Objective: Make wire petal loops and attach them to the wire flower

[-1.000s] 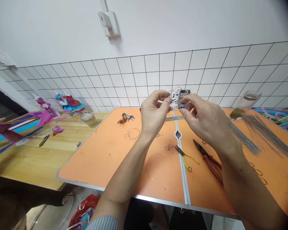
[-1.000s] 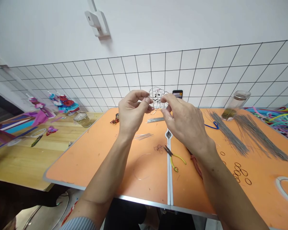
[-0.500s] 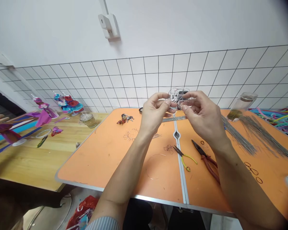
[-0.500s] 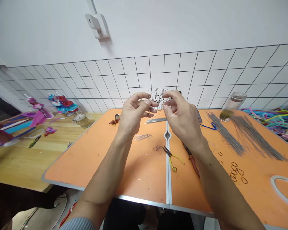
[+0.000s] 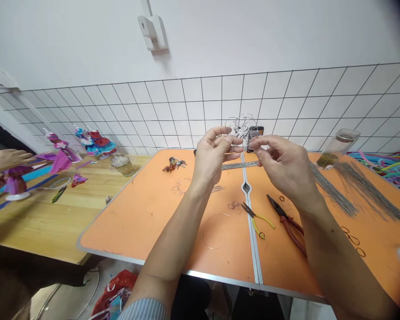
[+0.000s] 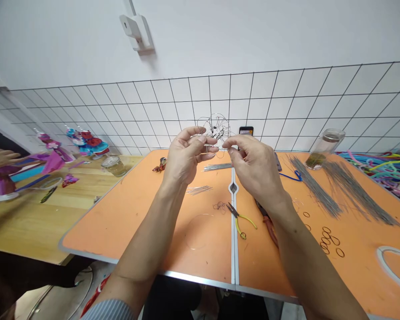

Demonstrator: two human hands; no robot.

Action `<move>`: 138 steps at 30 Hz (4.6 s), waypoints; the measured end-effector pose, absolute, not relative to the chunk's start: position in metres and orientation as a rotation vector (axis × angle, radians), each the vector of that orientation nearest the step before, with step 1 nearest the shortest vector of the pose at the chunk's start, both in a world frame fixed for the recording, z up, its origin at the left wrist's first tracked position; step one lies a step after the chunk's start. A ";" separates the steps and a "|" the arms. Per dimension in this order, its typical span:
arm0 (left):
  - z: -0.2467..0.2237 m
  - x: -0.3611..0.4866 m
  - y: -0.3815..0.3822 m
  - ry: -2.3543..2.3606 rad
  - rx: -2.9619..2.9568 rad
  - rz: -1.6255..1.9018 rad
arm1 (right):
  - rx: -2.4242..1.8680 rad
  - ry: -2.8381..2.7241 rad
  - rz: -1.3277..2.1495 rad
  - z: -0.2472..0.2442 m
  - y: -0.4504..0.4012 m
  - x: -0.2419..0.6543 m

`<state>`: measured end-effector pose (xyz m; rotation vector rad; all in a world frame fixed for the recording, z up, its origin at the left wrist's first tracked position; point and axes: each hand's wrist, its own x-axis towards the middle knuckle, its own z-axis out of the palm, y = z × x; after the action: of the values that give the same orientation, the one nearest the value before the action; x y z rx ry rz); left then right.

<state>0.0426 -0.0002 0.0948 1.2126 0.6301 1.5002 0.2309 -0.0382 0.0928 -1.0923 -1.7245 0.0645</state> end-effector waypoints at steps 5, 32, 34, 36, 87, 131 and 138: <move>0.095 0.043 -0.001 0.587 1.212 1.572 | -1.099 -1.668 0.102 0.098 -0.042 0.223; 0.095 0.051 -0.012 0.619 1.298 1.733 | -0.841 -1.251 1.118 0.099 -0.030 0.221; 0.095 0.051 -0.012 0.617 1.301 1.726 | -0.815 -1.228 1.160 0.099 -0.031 0.221; 0.095 0.051 -0.012 0.619 1.300 1.719 | -0.796 -1.216 1.177 0.100 -0.031 0.221; 0.086 0.060 -0.008 0.572 1.177 1.367 | -0.857 -1.243 0.787 0.096 -0.029 0.223; 0.092 0.050 -0.006 0.599 1.170 1.463 | -0.863 -1.273 0.711 0.095 -0.025 0.230; 0.092 0.049 -0.004 0.644 1.188 1.467 | -0.854 -1.279 0.717 0.094 -0.024 0.231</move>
<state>0.0492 -0.0045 0.0923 1.1880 0.6438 1.4670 0.2312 -0.0242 0.0942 -0.8538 -1.2791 0.7170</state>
